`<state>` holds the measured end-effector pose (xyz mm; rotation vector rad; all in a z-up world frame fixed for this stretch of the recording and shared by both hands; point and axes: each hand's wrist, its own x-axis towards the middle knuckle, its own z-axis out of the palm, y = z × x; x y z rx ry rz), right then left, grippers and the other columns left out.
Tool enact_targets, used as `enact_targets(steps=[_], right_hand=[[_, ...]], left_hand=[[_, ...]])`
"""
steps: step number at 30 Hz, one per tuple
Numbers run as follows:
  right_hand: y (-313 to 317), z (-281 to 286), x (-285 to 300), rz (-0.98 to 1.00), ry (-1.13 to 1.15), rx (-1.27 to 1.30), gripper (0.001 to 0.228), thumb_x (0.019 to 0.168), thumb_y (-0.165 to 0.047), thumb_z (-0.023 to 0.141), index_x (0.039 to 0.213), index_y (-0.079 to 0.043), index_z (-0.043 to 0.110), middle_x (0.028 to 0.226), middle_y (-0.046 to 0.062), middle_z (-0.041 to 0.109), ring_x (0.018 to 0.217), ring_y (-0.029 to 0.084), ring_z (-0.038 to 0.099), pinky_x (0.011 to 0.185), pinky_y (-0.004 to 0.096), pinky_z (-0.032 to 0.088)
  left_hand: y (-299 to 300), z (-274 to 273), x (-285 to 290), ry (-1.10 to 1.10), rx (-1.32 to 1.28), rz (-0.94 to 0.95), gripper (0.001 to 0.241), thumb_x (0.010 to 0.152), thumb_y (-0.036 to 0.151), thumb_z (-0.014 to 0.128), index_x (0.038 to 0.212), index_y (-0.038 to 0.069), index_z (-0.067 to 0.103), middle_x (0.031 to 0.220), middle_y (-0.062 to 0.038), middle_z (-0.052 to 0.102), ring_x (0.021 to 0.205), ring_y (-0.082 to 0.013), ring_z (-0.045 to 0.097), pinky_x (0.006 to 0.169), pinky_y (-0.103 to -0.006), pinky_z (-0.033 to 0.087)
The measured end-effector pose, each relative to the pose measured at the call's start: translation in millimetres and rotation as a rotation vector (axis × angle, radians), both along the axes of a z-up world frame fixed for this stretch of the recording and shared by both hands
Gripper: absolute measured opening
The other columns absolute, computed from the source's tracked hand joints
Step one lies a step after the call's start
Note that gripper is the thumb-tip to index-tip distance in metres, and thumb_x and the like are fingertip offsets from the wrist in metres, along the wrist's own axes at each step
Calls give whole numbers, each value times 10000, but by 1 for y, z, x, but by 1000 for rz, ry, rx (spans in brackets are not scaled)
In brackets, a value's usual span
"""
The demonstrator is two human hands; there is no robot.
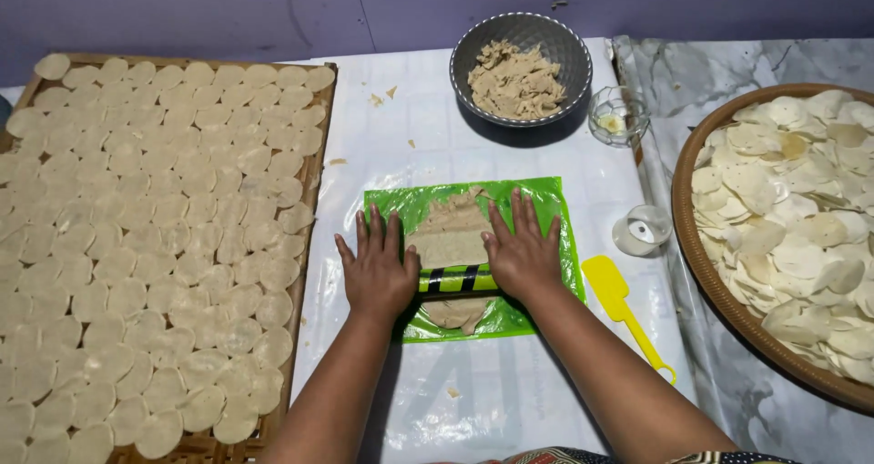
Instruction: Preparing and cutting out circular dough rounds and placing them on a drying rack.
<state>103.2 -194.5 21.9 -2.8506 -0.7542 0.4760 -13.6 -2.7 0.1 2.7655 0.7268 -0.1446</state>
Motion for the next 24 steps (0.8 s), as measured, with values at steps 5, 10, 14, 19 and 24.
enact_targets(steps=[5,10,14,19,24], right_hand=[[-27,-1,-43,89,-51,-7,576,1096,-439,170,1611,-242,336,1707,209,166,1572,357,181,1189,645,185],[-66,-32,-91,193,-317,163,591,1056,-413,355,1606,-195,335,1677,163,279,1507,336,318,1166,567,253],[-98,-40,-124,288,-453,300,625,970,-296,551,1562,-168,400,1578,64,457,1448,261,420,1208,534,251],[-107,-18,-112,306,-357,332,603,831,-185,667,1417,-229,533,1268,14,612,1228,237,560,1204,640,198],[-84,-20,-73,270,-380,332,458,863,-141,621,1314,-180,550,1268,2,607,1243,230,553,1243,691,85]], left_hand=[[-26,-18,-49,-158,89,-37,618,1046,492,340,1575,178,391,1699,-130,250,1583,-349,132,1230,-631,6],[-54,-30,-105,-323,157,-107,617,1009,442,458,1537,125,423,1657,-153,329,1541,-385,247,1217,-575,188],[-69,-27,-139,-392,170,-158,572,969,261,550,1495,75,425,1496,-134,494,1451,-324,393,1237,-514,242],[-50,4,-133,-460,118,-212,530,809,116,705,1325,124,581,1281,-57,641,1262,-256,574,1207,-482,338],[-20,-7,-92,-466,171,-239,585,803,164,725,1366,134,567,1353,-49,638,1329,-251,547,1243,-465,290]])
